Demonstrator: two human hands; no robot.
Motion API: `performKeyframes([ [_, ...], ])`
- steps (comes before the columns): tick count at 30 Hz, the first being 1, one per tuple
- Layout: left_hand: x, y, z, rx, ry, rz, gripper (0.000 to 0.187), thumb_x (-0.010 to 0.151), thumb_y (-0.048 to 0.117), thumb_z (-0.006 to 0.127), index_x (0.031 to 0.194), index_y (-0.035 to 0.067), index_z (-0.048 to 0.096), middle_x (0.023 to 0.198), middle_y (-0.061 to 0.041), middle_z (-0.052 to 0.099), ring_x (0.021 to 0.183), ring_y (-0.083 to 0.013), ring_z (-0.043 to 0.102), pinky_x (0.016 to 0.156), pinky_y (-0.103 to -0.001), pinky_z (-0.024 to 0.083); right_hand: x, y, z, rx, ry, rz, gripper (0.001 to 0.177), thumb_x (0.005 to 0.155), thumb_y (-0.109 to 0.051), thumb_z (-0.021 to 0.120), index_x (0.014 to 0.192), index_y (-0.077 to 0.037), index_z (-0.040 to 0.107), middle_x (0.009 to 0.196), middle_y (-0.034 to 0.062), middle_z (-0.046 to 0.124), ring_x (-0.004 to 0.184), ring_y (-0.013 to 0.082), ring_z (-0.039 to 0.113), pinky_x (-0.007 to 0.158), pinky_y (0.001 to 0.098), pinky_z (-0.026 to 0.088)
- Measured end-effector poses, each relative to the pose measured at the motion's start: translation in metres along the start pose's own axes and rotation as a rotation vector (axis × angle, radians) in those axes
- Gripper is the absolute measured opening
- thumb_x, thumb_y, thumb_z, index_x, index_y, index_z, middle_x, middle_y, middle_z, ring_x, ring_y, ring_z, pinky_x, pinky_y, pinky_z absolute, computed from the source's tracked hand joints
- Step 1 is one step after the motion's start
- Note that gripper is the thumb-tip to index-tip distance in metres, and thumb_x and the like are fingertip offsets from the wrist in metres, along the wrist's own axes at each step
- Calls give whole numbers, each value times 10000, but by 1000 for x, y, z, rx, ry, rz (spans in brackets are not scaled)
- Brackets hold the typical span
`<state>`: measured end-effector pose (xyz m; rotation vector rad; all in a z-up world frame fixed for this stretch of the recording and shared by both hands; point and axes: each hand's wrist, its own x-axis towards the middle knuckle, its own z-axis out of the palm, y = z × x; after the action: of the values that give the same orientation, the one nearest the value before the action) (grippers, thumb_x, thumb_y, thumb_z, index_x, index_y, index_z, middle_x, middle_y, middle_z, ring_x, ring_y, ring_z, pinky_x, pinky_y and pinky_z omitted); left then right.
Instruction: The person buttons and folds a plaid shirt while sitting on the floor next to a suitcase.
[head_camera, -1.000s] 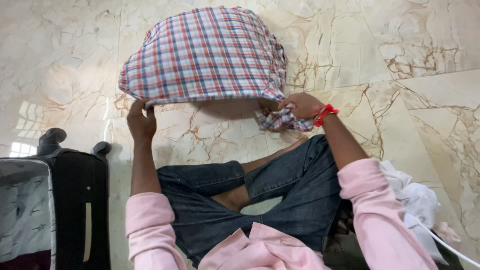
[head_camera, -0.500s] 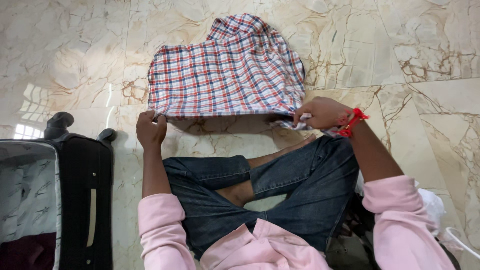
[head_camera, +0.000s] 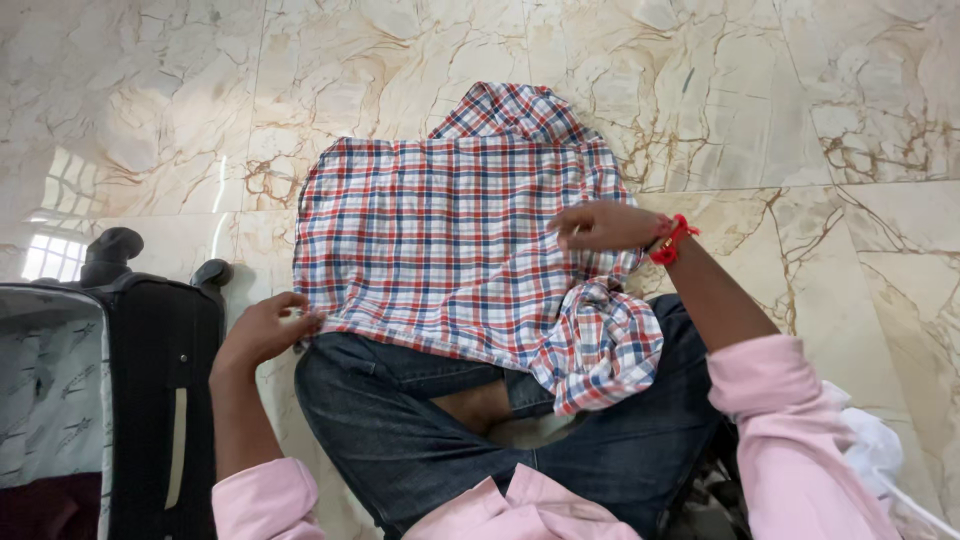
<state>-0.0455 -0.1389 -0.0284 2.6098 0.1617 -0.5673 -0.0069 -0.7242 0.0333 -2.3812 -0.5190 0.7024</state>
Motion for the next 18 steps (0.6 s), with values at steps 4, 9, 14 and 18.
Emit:
performKeyframes([
  [4, 26, 60, 10, -31, 1, 202, 704, 834, 567, 715, 1334, 73, 684, 1343, -166, 691, 1228, -351, 675, 993, -470, 548, 76, 51, -26, 70, 316, 51, 603, 916, -450, 677, 1397, -91, 629, 1060, 121, 779, 962, 227, 740, 836, 365, 585],
  [9, 86, 137, 64, 157, -186, 347, 749, 895, 563, 665, 1471, 101, 543, 1528, -141, 543, 1406, -335, 525, 1129, -471, 455, 137, 86, -42, 269, 672, 413, 563, 849, -406, 678, 1311, -84, 653, 1126, 94, 756, 916, 261, 766, 775, 407, 638],
  [14, 107, 139, 108, 331, -331, 295, 921, 874, 582, 719, 1580, 118, 352, 1644, -173, 314, 1488, -377, 368, 1167, -490, 392, 197, 143, -41, 99, 812, 437, 682, 848, -445, 731, 1391, -63, 579, 1204, 197, 715, 1064, 333, 714, 929, 451, 573],
  [18, 112, 127, 112, 302, -426, 299, 908, 864, 579, 705, 1572, 140, 345, 1669, -126, 283, 1508, -354, 352, 1159, -495, 407, 244, 192, -48, -27, 875, 488, 816, 849, -446, 753, 1492, -50, 442, 1440, 266, 539, 1267, 442, 560, 1012, 521, 487],
])
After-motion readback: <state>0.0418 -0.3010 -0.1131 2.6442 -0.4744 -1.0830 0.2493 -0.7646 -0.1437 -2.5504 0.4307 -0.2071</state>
